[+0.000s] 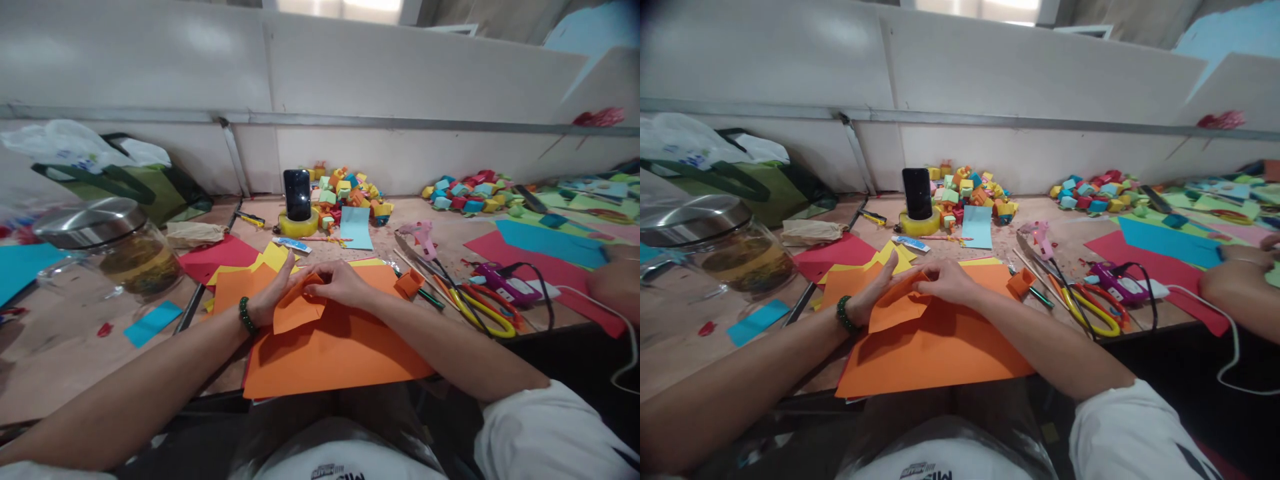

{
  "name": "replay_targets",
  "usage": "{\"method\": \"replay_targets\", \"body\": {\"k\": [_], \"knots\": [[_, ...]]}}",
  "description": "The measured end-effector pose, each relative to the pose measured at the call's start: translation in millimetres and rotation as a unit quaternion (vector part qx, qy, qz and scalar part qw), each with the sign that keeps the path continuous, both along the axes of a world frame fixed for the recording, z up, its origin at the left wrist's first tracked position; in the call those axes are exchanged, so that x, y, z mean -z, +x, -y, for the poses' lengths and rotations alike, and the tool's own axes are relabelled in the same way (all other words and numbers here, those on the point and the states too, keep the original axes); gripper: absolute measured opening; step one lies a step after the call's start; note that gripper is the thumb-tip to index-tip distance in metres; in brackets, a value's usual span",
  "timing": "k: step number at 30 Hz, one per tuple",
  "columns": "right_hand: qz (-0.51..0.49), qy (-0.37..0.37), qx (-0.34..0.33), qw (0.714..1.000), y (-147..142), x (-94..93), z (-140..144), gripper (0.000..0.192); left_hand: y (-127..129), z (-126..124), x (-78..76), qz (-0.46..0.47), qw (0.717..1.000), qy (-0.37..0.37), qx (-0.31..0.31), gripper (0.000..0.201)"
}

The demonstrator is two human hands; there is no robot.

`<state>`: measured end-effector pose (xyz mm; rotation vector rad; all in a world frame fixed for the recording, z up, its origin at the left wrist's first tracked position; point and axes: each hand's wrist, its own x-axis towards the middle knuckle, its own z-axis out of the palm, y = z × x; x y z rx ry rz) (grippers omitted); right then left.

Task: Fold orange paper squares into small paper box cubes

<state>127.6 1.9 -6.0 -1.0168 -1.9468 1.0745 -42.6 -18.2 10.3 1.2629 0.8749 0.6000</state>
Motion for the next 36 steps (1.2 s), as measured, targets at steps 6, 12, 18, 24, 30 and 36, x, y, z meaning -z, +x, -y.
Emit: {"method": "replay_targets", "body": {"k": [6,12,18,24,30,36], "knots": [[-0.016,-0.033,-0.029,0.999,9.5,-11.3,-5.2,0.021,-5.1,-4.0,11.4,0.028,0.998,-0.042,-0.032,0.086],[0.03,0.056,0.004,0.998,4.2,-1.4,-2.5,0.014,-0.3,-2.4,11.8,0.039,0.999,0.014,0.002,0.082],[0.095,0.131,-0.014,0.987,3.5,-0.1,1.4,0.023,3.2,0.3,10.3,0.063,0.998,0.006,0.01,0.079],[-0.025,0.083,0.09,0.992,7.8,4.2,-11.9,0.012,-8.4,-6.4,10.4,0.132,0.99,-0.024,-0.051,0.07],[-0.178,-0.037,0.181,0.967,5.6,5.7,-24.3,0.017,-3.9,-5.0,12.9,0.085,0.988,0.088,-0.098,0.06],[-0.168,-0.035,0.125,0.977,-15.2,17.7,-10.2,0.016,9.0,1.4,21.9,-0.017,0.968,0.21,-0.139,0.04]]}}
